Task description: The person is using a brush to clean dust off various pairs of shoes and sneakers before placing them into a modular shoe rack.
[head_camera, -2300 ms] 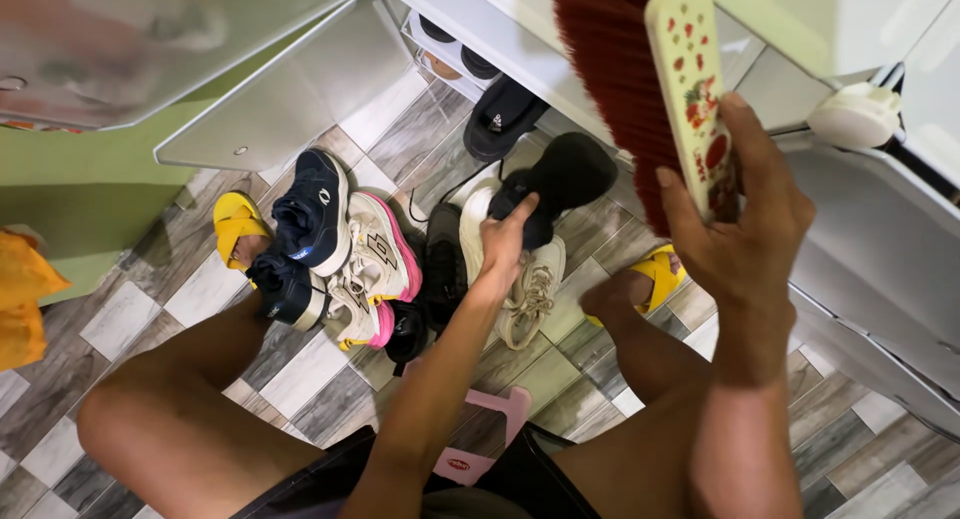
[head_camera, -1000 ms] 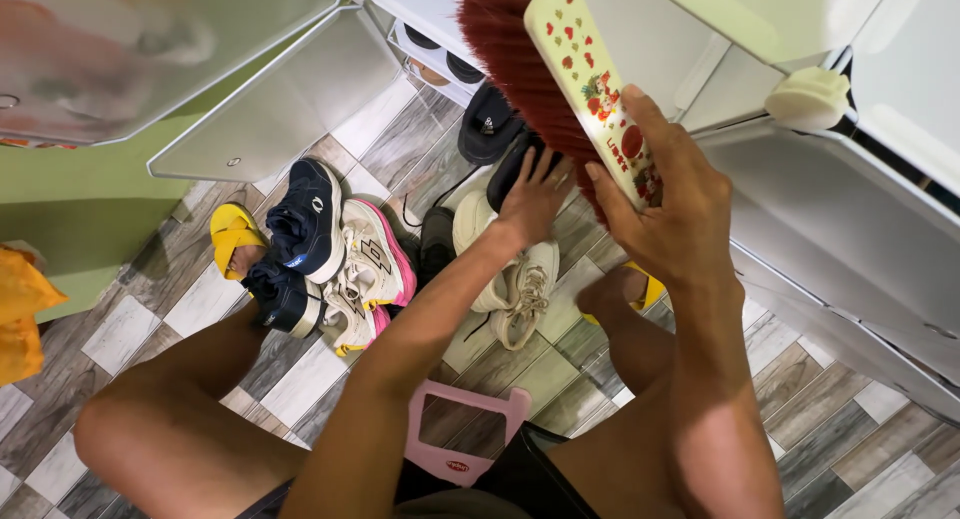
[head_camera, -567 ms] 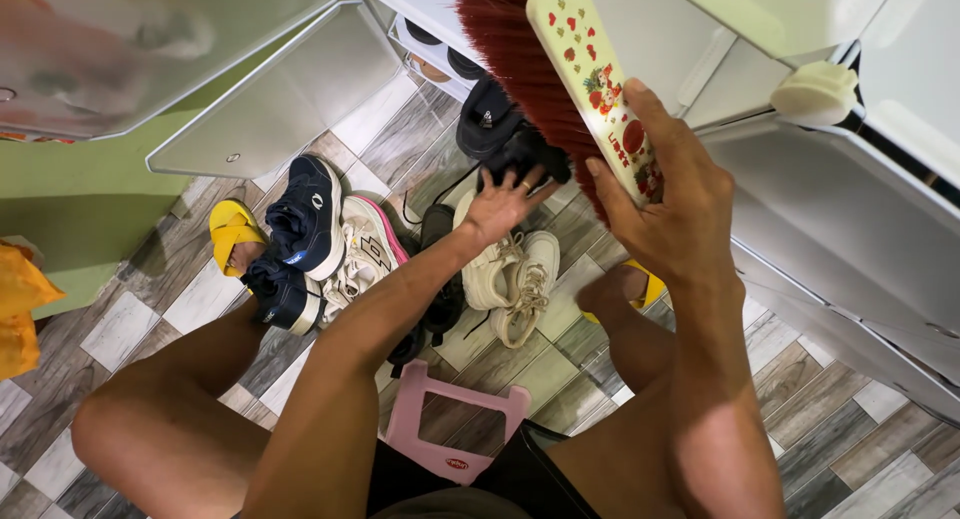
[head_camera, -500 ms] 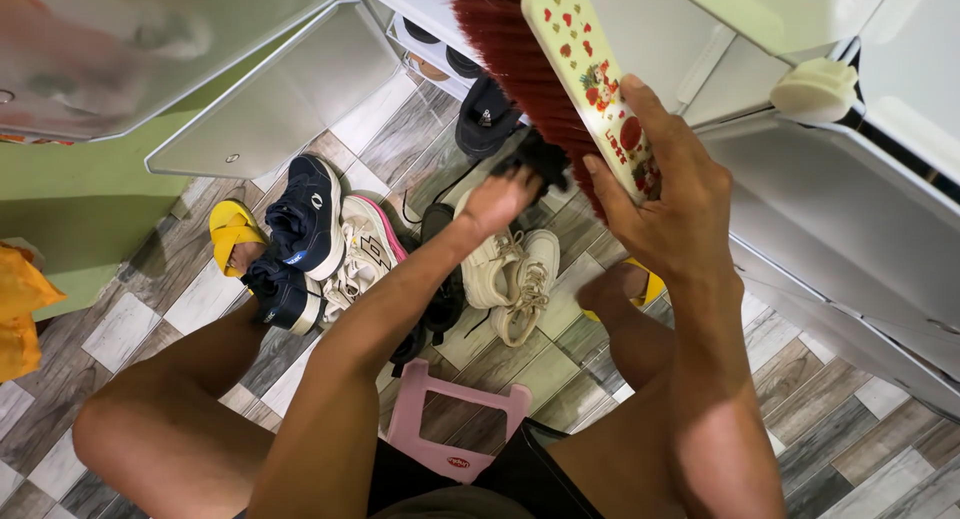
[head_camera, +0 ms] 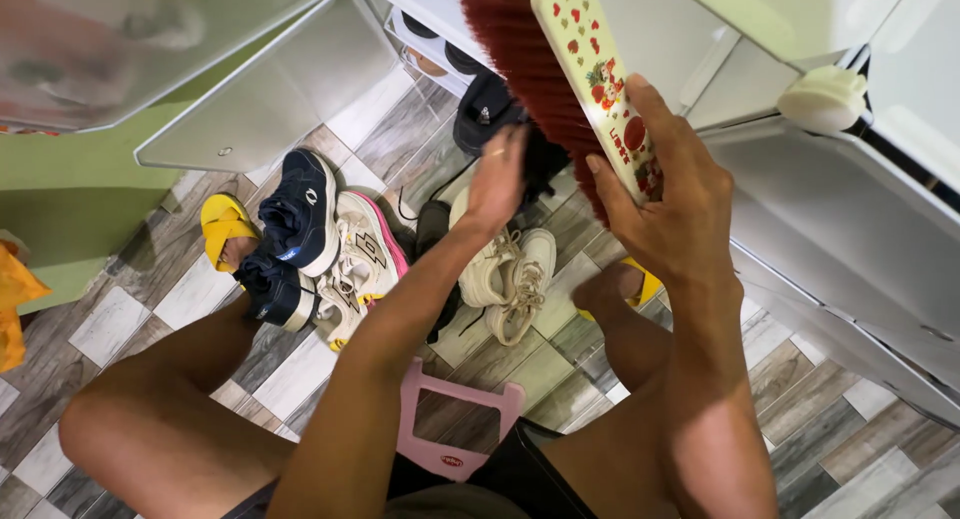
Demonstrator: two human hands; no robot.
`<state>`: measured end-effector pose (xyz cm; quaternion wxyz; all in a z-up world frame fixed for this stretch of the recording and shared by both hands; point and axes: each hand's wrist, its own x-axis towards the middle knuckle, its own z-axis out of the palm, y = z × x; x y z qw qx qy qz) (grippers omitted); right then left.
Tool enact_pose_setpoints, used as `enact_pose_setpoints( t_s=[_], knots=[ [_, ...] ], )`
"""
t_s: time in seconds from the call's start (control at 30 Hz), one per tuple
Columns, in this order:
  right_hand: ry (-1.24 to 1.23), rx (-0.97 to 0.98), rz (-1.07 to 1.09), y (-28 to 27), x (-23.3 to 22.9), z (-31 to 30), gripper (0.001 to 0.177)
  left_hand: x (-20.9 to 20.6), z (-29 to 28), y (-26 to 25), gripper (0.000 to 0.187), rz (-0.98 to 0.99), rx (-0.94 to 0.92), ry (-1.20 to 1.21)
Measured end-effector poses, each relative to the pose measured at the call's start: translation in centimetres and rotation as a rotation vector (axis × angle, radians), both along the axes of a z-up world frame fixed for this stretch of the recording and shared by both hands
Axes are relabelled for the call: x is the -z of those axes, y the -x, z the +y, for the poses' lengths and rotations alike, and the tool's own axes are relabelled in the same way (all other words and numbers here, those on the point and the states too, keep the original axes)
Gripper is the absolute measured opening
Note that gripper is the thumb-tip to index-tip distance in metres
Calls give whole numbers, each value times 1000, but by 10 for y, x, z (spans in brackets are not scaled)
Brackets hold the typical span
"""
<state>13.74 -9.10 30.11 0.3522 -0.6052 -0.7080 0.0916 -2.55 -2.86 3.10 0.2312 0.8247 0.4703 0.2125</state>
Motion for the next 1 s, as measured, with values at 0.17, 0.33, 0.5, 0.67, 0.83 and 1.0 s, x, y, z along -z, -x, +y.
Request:
enact_pose_setpoints(
  t_s=[0.17,0.33,0.5,0.67,0.83,1.0],
  knots=[
    [12,-10,9,1,0,-5,68,77,-44,25,74,-228,-469,274],
    [31,-19,-13,-3,3,-9,69,164,-38,29,63,-215,-386,294],
    [48,34,-23,-12,2,-9,72,209,-34,21,46,-43,-234,188],
    [13,21,3,-7,4,-4,70,82,-41,9,42,-237,-397,419],
    [21,-10,23,4,4,0,71,-45,-7,-15,40,-532,-600,1044],
    [2,-22,18,6,3,2,71,45,6,-38,41,-537,-460,328]
  ],
)
